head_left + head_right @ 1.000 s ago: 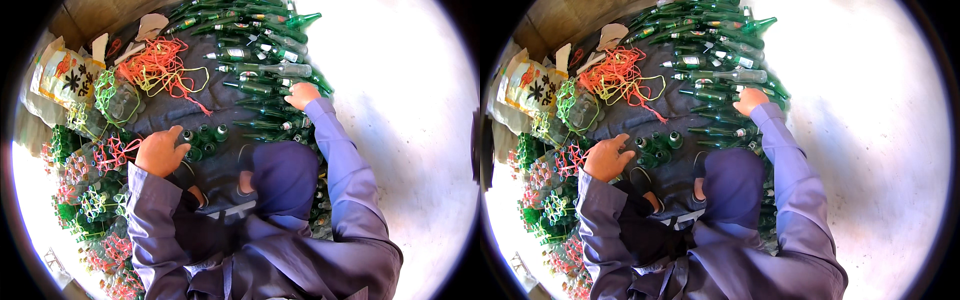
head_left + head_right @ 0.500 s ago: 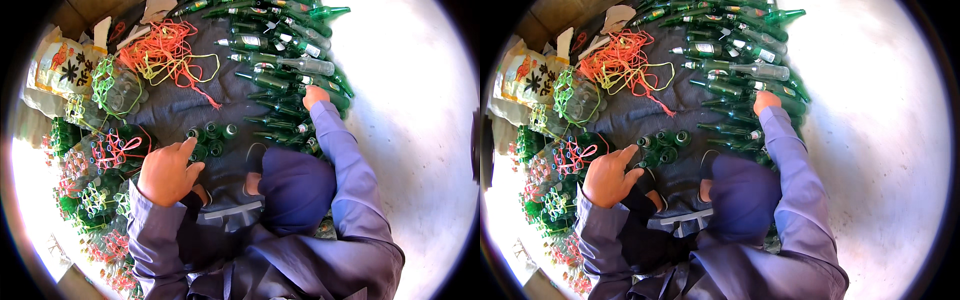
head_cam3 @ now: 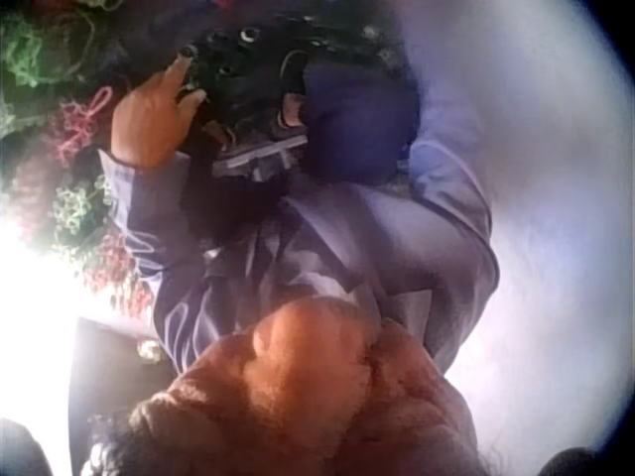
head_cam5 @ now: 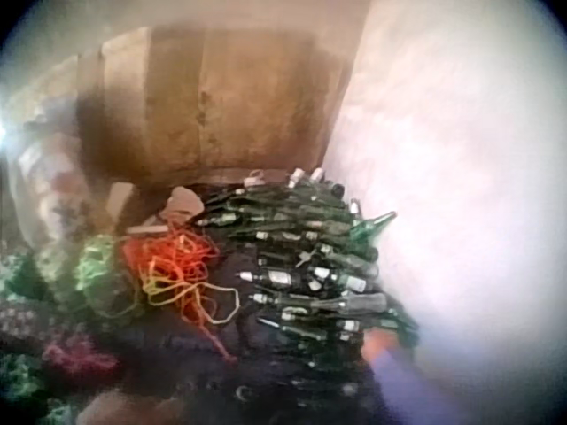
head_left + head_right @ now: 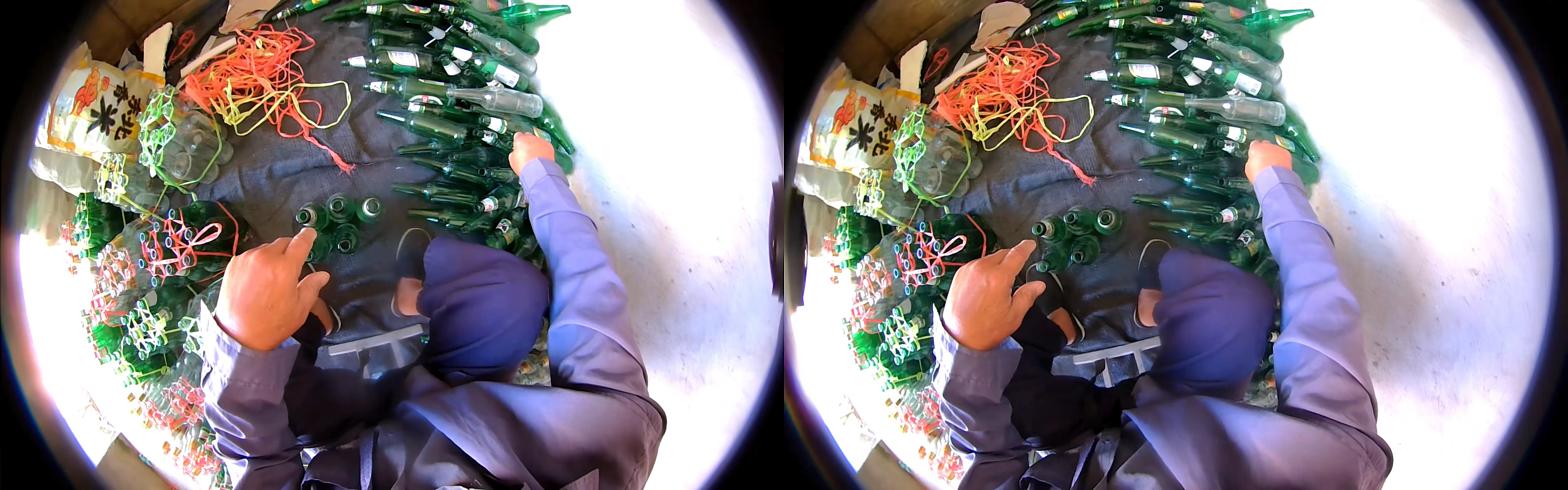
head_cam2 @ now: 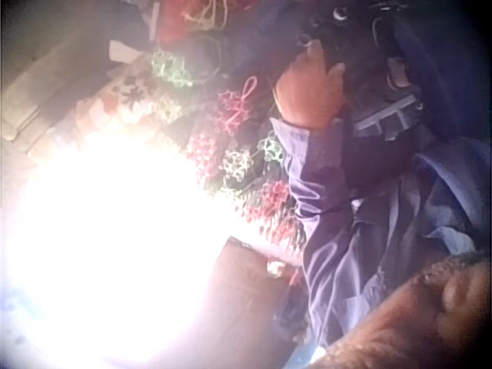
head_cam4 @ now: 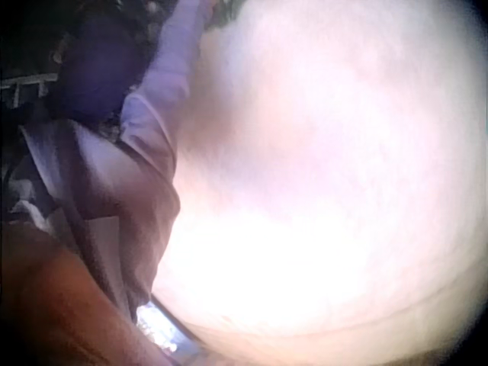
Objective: The person picks up green glass bottles from a pile and arranges them into a stack between their legs.
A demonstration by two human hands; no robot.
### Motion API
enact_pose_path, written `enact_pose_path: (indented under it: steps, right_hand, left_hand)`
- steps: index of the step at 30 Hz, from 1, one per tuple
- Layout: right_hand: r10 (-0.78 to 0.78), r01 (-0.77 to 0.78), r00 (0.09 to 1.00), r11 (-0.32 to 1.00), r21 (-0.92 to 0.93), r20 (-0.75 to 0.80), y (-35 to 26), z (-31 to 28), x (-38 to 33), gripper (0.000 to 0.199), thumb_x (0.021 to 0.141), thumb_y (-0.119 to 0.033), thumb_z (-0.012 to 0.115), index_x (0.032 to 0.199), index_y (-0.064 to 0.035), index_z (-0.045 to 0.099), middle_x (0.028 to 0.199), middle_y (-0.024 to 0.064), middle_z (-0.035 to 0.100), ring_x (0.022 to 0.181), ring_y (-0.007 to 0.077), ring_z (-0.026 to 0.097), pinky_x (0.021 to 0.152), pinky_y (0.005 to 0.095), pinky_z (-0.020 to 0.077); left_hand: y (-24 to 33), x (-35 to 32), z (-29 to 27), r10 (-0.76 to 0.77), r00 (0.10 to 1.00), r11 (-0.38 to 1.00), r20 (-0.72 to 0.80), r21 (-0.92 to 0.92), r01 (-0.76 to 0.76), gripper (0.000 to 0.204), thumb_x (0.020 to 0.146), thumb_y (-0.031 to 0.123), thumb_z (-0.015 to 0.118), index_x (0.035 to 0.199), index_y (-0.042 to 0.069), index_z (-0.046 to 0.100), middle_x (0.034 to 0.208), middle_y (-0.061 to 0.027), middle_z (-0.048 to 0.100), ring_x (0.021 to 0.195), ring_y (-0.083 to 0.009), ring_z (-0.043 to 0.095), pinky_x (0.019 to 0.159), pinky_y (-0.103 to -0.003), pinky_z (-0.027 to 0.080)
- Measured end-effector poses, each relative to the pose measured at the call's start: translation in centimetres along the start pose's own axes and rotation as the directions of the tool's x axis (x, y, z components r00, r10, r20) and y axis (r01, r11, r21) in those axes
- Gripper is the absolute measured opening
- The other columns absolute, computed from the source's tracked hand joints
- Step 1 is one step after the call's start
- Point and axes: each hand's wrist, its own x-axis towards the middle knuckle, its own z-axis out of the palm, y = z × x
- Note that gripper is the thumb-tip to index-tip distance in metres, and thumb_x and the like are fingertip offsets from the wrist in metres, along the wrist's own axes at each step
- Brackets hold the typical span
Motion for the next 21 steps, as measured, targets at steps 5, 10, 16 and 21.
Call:
enact_pose_path:
  steps: [5,10,16,21]
  right_hand:
    - [0.069,-0.058,0.993,0.993,0.103,-0.098,2.5,-1.7,-1.9,0.025,0.087,-0.019,0.065,0.107,-0.0067,0.073,0.107,0.0152,0.075,0.103,0.0359,0.073,0.089,0.0488,0.0573]
    - [0.207,-0.202,0.977,0.975,0.089,-0.05,4.8,-4.9,-3.5,0.032,0.09,-0.032,0.074,0.117,-0.0155,0.072,0.103,0.0116,0.076,0.097,0.0342,0.073,0.085,0.0481,0.0581]
    - [0.174,-0.123,0.961,0.965,0.231,-0.215,5.3,-8.3,-7.2,0.032,0.085,-0.031,0.079,0.112,-0.0144,0.075,0.097,0.0159,0.076,0.093,0.0379,0.072,0.083,0.0496,0.0571]
    - [0.158,-0.04,0.959,0.896,0.443,-0.234,4.1,-12.6,-10.5,0.029,0.085,-0.029,0.077,0.107,-0.0113,0.076,0.093,0.0149,0.076,0.091,0.0369,0.072,0.082,0.0473,0.0567]
  left_hand:
    - [0.3,-0.3,-0.5,-0.06,0.995,0.998,0.086,-0.011,0.061,0.054,0.086,0.026,0.076,0.132,0.001,0.062,0.1,-0.0219,0.072,0.088,-0.044,0.068,0.076,-0.051,0.053]
    - [0.2,-0.2,0.1,-0.032,0.997,0.999,0.072,0.011,0.031,0.053,0.087,0.027,0.076,0.131,0.001,0.062,0.099,-0.0221,0.072,0.088,-0.0442,0.068,0.076,-0.052,0.053]
    - [-0.2,-0.1,0.3,-0.057,0.997,0.998,0.056,0.03,0.055,0.051,0.086,0.028,0.076,0.129,0.002,0.064,0.098,-0.0233,0.074,0.091,-0.044,0.07,0.078,-0.052,0.054]
    - [-1.3,-0.2,0.8,-0.079,0.996,0.997,0.031,0.017,0.078,0.045,0.089,0.028,0.074,0.125,0.004,0.064,0.098,-0.0218,0.075,0.093,-0.0431,0.071,0.08,-0.052,0.055]
